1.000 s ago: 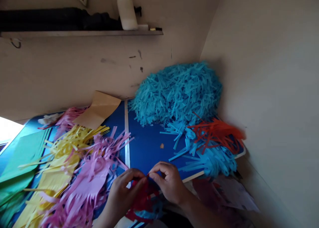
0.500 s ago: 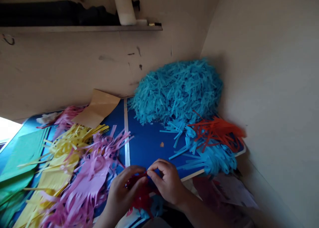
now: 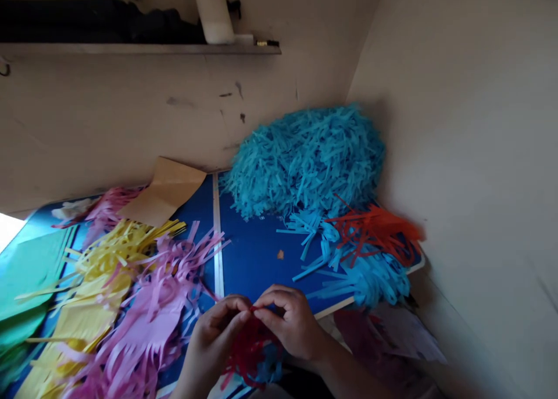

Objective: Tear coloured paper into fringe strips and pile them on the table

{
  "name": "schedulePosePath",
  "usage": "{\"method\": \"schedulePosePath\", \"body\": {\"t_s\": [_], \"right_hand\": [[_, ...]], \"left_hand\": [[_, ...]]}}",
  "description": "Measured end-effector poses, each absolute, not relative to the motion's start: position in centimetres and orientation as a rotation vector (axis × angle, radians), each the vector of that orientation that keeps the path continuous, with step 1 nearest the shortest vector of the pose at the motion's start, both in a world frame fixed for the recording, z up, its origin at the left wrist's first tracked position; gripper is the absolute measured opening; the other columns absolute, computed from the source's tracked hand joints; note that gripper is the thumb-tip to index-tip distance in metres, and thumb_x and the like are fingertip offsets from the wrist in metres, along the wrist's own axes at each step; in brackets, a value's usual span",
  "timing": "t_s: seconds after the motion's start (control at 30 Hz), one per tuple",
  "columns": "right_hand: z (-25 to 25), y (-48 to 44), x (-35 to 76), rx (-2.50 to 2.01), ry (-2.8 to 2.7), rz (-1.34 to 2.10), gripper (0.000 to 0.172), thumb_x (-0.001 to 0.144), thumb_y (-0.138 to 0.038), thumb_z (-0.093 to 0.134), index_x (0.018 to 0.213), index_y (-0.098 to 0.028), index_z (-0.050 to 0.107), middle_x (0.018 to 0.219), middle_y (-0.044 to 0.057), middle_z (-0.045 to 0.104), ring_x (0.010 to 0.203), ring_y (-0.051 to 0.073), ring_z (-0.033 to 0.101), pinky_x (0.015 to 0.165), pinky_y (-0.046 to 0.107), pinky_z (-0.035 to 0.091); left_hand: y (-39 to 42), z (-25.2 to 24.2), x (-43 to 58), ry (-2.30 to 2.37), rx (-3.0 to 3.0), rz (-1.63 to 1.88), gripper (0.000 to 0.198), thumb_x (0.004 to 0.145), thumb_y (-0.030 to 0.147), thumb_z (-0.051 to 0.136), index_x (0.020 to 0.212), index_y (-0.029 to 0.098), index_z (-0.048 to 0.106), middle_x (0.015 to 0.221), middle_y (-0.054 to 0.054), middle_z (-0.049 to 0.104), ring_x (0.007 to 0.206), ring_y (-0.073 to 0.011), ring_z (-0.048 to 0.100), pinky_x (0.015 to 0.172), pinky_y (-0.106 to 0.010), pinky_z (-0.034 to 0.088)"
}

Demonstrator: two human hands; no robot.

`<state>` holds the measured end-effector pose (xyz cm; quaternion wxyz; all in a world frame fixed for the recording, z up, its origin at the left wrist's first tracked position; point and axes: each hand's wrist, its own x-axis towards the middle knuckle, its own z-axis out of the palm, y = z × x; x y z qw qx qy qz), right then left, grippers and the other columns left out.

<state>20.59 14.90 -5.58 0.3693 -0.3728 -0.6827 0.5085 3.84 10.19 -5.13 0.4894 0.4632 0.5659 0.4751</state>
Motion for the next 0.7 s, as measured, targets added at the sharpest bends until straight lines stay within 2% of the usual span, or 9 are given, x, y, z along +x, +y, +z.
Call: {"method": "schedulePosePath", "body": {"t_s": [0.1, 0.2, 0.33, 0.4, 0.5, 0.57, 0.7], "right_hand": [[-5.2, 14.9, 20.4, -0.985, -1.771, 1.243, 0.01, 0.083, -0.017, 0.063, 0.079, -0.021, 0.07, 0.078, 0.001, 0.069, 0.075, 0.015, 0.064, 0.072, 0.024, 0.048], [-4.9, 14.8, 20.1, -1.067, -1.742, 1.18, 0.013, 0.078, -0.013, 0.058, 0.076, -0.021, 0.067, 0.075, 0.0, 0.066, 0.071, 0.014, 0.062, 0.067, 0.023, 0.047], [-4.7, 14.5, 20.2, -1.059, -1.739, 1.087, 0.014, 0.08, -0.014, 0.054, 0.078, -0.021, 0.066, 0.075, 0.001, 0.066, 0.072, 0.015, 0.063, 0.067, 0.023, 0.048], [-4.8, 14.4, 20.3, -1.052, -1.769, 1.032, 0.014, 0.08, -0.014, 0.053, 0.079, -0.021, 0.065, 0.075, 0.001, 0.065, 0.072, 0.015, 0.063, 0.068, 0.024, 0.048], [-5.1, 14.2, 20.5, -1.079, -1.835, 0.956, 0.015, 0.081, -0.014, 0.053, 0.08, -0.021, 0.066, 0.072, 0.001, 0.063, 0.068, 0.015, 0.061, 0.065, 0.024, 0.047], [-5.4, 14.2, 20.6, -1.105, -1.855, 0.976, 0.014, 0.08, -0.016, 0.053, 0.078, -0.021, 0.067, 0.066, -0.001, 0.059, 0.062, 0.014, 0.057, 0.061, 0.024, 0.044], [-5.8, 14.2, 20.6, -1.179, -1.765, 1.269, 0.011, 0.078, -0.02, 0.056, 0.074, -0.021, 0.066, 0.054, -0.006, 0.042, 0.049, 0.01, 0.04, 0.049, 0.022, 0.033]], "left_hand": [[10.3, -5.2, 4.2, 1.299, 1.045, 1.179, 0.025, 0.082, 0.04, 0.066, 0.071, 0.018, 0.064, 0.074, -0.002, 0.062, 0.066, -0.0141, 0.06, 0.059, -0.021, 0.049], [10.2, -5.2, 4.6, 1.343, 1.259, 1.259, 0.018, 0.086, 0.033, 0.062, 0.074, 0.019, 0.064, 0.079, -0.003, 0.063, 0.072, -0.0147, 0.061, 0.064, -0.022, 0.05], [10.2, -5.5, 5.1, 1.444, 1.616, 1.373, 0.004, 0.085, 0.021, 0.064, 0.08, 0.022, 0.065, 0.078, -0.002, 0.068, 0.074, -0.015, 0.064, 0.067, -0.023, 0.052], [10.2, -5.8, 5.1, 1.477, 1.684, 1.351, 0.005, 0.084, 0.018, 0.063, 0.081, 0.023, 0.065, 0.078, -0.002, 0.069, 0.073, -0.0151, 0.065, 0.065, -0.023, 0.053], [10.3, -6.1, 5.0, 1.545, 1.689, 1.281, 0.006, 0.082, 0.019, 0.063, 0.078, 0.023, 0.066, 0.078, -0.001, 0.072, 0.076, -0.0168, 0.068, 0.072, -0.026, 0.054], [10.3, -6.2, 4.8, 1.558, 1.593, 1.214, 0.005, 0.079, 0.021, 0.066, 0.075, 0.023, 0.068, 0.076, -0.001, 0.073, 0.075, -0.0176, 0.069, 0.072, -0.026, 0.054], [10.2, -6.2, 4.5, 1.443, 1.242, 1.025, 0.008, 0.076, 0.027, 0.068, 0.073, 0.02, 0.07, 0.07, -0.002, 0.072, 0.065, -0.0164, 0.067, 0.059, -0.023, 0.051]]}}
